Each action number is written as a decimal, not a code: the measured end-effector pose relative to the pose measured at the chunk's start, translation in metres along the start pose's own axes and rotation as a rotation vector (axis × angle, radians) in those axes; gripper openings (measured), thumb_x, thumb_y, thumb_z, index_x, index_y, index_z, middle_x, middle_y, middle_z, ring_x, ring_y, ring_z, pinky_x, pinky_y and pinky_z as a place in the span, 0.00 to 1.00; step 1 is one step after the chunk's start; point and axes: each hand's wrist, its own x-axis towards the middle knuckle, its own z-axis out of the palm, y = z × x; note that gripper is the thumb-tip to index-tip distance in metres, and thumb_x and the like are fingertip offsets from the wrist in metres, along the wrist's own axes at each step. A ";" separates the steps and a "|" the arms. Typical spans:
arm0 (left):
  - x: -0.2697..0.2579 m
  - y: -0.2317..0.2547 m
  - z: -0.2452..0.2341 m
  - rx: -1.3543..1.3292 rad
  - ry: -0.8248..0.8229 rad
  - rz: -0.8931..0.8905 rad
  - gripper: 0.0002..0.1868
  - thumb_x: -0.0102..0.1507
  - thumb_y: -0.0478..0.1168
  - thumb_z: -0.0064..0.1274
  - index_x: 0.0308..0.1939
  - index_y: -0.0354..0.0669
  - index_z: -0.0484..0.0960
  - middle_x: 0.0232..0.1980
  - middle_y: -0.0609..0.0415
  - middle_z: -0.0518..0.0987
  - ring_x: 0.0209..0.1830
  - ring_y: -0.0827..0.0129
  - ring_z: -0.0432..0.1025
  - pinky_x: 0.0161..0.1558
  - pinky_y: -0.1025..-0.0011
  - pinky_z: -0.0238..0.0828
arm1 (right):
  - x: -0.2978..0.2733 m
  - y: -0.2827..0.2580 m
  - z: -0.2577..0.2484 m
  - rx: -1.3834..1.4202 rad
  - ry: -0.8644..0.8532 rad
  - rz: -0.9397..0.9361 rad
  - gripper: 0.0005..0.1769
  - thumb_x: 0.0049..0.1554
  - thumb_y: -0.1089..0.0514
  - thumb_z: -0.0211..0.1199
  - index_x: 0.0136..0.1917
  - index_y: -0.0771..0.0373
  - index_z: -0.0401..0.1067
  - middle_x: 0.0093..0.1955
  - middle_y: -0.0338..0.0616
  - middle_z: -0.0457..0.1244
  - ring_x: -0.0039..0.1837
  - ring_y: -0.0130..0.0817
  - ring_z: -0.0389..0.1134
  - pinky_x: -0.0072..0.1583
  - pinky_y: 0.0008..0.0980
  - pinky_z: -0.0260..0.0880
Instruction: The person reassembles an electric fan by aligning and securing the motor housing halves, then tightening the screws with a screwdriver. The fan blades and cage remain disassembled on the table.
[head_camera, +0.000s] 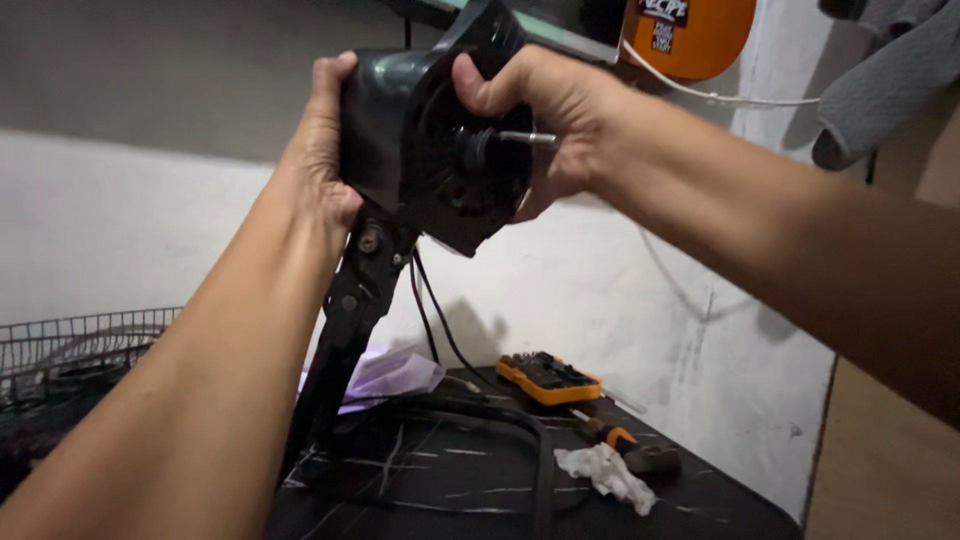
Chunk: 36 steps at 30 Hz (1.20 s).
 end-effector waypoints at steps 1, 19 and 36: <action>0.001 0.001 0.001 0.016 0.006 0.005 0.34 0.49 0.64 0.64 0.49 0.44 0.84 0.51 0.46 0.86 0.45 0.53 0.83 0.52 0.46 0.81 | 0.002 -0.003 0.002 0.012 -0.020 -0.001 0.30 0.39 0.51 0.76 0.52 0.63 0.69 0.57 0.47 0.67 0.63 0.54 0.68 0.56 0.65 0.69; -0.015 0.014 0.014 0.286 0.392 -0.029 0.51 0.45 0.69 0.63 0.63 0.38 0.73 0.64 0.37 0.76 0.62 0.48 0.76 0.57 0.42 0.74 | -0.016 0.090 -0.008 0.410 0.136 -0.222 0.29 0.49 0.47 0.67 0.63 0.51 0.65 0.63 0.51 0.60 0.67 0.48 0.65 0.65 0.54 0.73; -0.083 -0.041 0.144 1.998 0.362 1.030 0.40 0.45 0.53 0.68 0.59 0.65 0.69 0.75 0.35 0.58 0.70 0.32 0.54 0.54 0.27 0.56 | 0.074 0.138 0.020 0.998 -0.634 -0.645 0.31 0.66 0.38 0.45 0.76 0.53 0.59 0.75 0.45 0.58 0.75 0.46 0.59 0.72 0.54 0.61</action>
